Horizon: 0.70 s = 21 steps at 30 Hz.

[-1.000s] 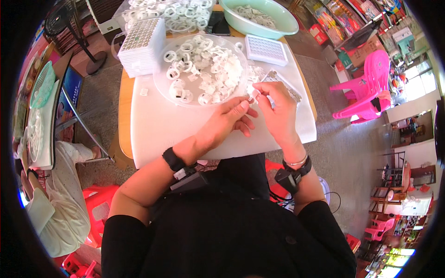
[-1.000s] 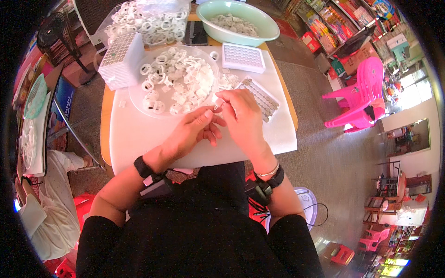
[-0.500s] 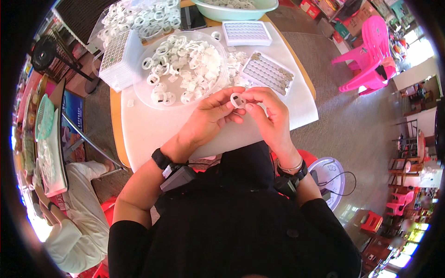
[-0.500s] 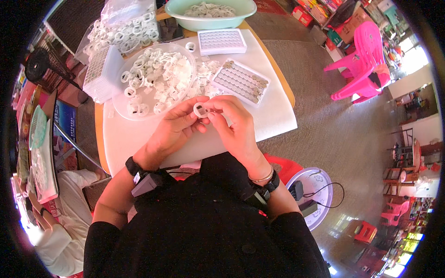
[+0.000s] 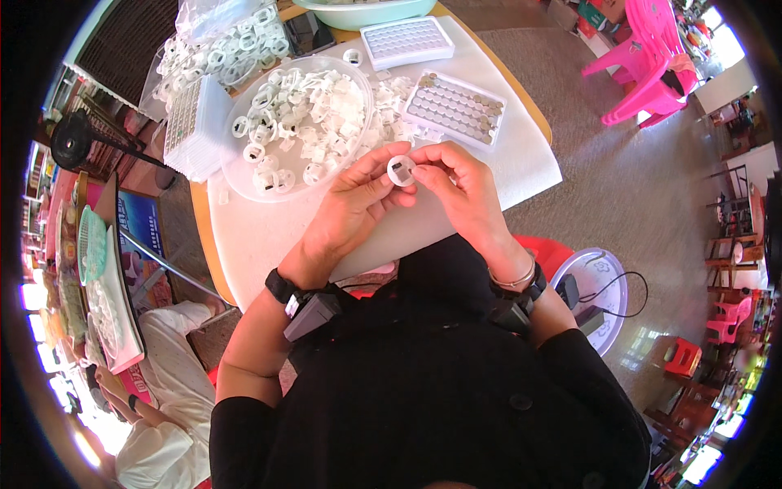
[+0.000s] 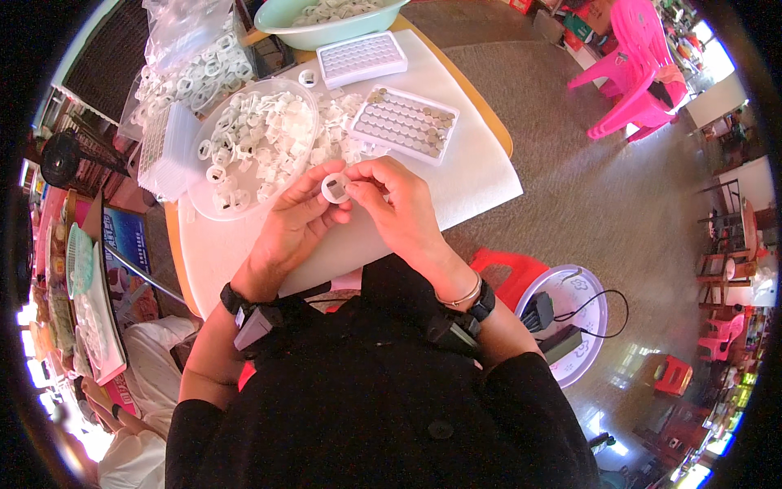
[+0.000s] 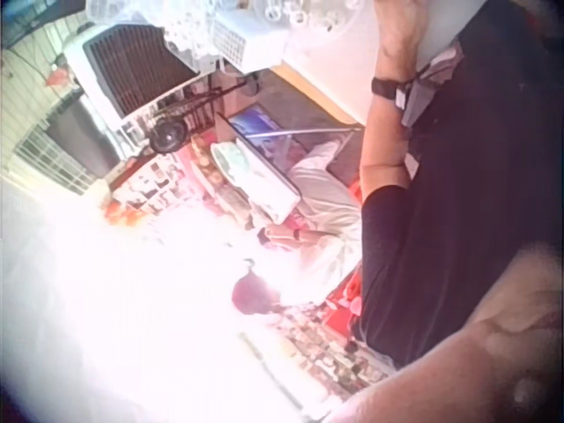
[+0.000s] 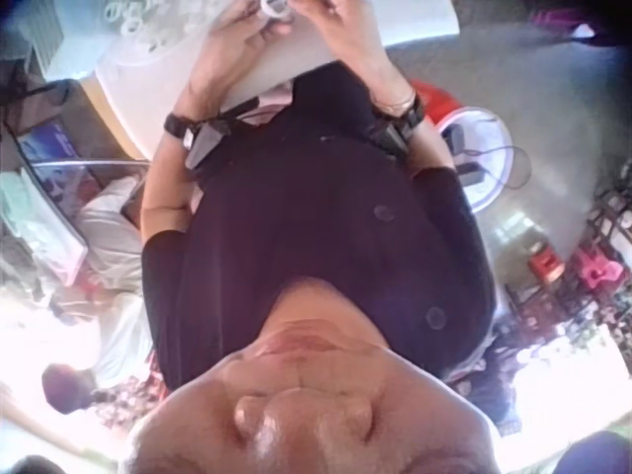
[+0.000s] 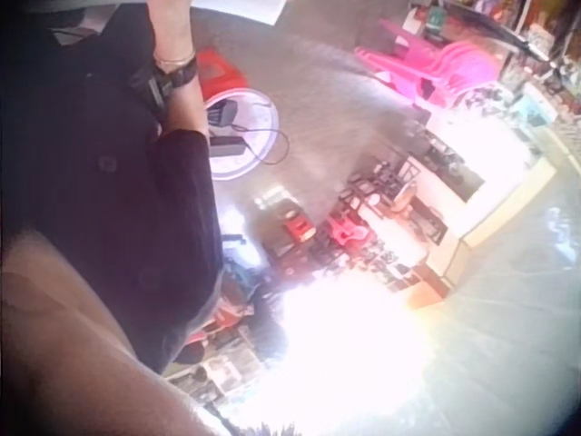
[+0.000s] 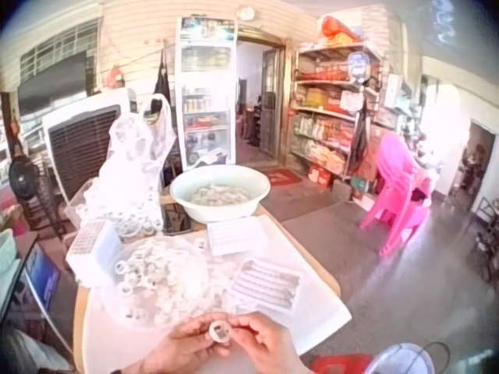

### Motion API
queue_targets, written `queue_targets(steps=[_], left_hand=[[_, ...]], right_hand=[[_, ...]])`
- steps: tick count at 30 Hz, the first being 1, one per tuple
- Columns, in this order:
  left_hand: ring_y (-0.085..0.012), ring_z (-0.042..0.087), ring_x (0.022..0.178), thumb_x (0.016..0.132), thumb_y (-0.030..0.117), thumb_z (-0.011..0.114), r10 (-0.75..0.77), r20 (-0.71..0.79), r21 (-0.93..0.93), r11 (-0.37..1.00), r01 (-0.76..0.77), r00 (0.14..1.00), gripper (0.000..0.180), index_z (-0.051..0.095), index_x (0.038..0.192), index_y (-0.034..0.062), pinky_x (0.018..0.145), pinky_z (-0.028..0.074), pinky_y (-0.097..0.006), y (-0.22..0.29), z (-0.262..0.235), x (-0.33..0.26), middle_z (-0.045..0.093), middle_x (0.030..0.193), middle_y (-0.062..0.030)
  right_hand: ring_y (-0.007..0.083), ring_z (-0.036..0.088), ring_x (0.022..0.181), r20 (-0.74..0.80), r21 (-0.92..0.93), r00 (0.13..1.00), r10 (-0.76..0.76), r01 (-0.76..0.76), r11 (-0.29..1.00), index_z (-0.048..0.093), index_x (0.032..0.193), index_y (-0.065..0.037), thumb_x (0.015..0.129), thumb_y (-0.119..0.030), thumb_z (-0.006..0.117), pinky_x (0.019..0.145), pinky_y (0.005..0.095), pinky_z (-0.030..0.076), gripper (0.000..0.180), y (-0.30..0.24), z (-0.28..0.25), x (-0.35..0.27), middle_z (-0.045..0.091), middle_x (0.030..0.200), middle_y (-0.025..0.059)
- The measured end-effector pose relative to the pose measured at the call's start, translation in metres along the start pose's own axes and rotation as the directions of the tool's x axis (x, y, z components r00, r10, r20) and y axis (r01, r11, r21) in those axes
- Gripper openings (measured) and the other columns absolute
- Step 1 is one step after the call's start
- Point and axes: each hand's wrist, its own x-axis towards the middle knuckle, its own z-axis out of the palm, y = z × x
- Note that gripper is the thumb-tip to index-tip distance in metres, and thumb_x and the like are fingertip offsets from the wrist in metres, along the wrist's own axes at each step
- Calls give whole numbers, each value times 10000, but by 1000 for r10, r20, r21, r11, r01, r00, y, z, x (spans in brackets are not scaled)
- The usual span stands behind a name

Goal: Assembling small electronic components into white plastic circular housings at a workstation.

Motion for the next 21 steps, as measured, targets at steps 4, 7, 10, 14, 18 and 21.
queue_targets(steps=[4,7,10,14,18,21], left_hand=[[-172,598,917,964,42,443,-2,-28,-1,1000,2,1000,325,472,1282,-17,846,498,-287,1,2,0,586,1080,-107],[-176,603,912,967,66,453,-39,-46,-28,999,38,998,310,479,1258,-39,844,500,-291,1,0,1,598,1055,-115],[-178,609,904,971,98,462,-55,-26,-62,997,53,998,310,483,1241,-53,845,501,-293,2,0,2,610,1027,-115],[-173,618,837,980,141,454,-52,-65,-61,997,48,997,312,490,1223,-51,756,524,-284,1,-3,2,614,994,-119],[-169,616,755,998,179,413,-76,-62,-29,997,74,995,302,495,1179,-49,632,529,-269,1,-9,0,612,963,-134],[-168,615,741,1005,197,395,-96,-13,-66,993,95,995,296,494,1147,-43,606,525,-267,3,-5,2,610,947,-142]], right_hand=[[110,607,779,-1,-11,1000,-4,4,1000,611,970,11,875,-56,608,680,251,480,116,-2,1,-2,631,902,62],[97,599,774,7,34,1000,29,-29,999,606,954,13,875,-56,610,679,246,480,104,-5,0,-2,625,881,48],[84,589,770,17,99,997,74,-76,992,601,944,16,874,-57,613,678,240,478,101,-9,0,-3,620,863,37],[74,578,756,43,61,993,107,-110,992,591,949,21,878,-64,609,681,229,472,113,-9,-3,-4,621,863,38],[79,587,769,53,85,987,150,-154,984,586,957,27,880,-62,601,679,230,475,119,-14,0,-3,623,839,41],[91,601,732,81,99,994,77,-85,991,579,967,41,882,-52,589,662,236,481,127,-25,2,-2,630,823,53]])
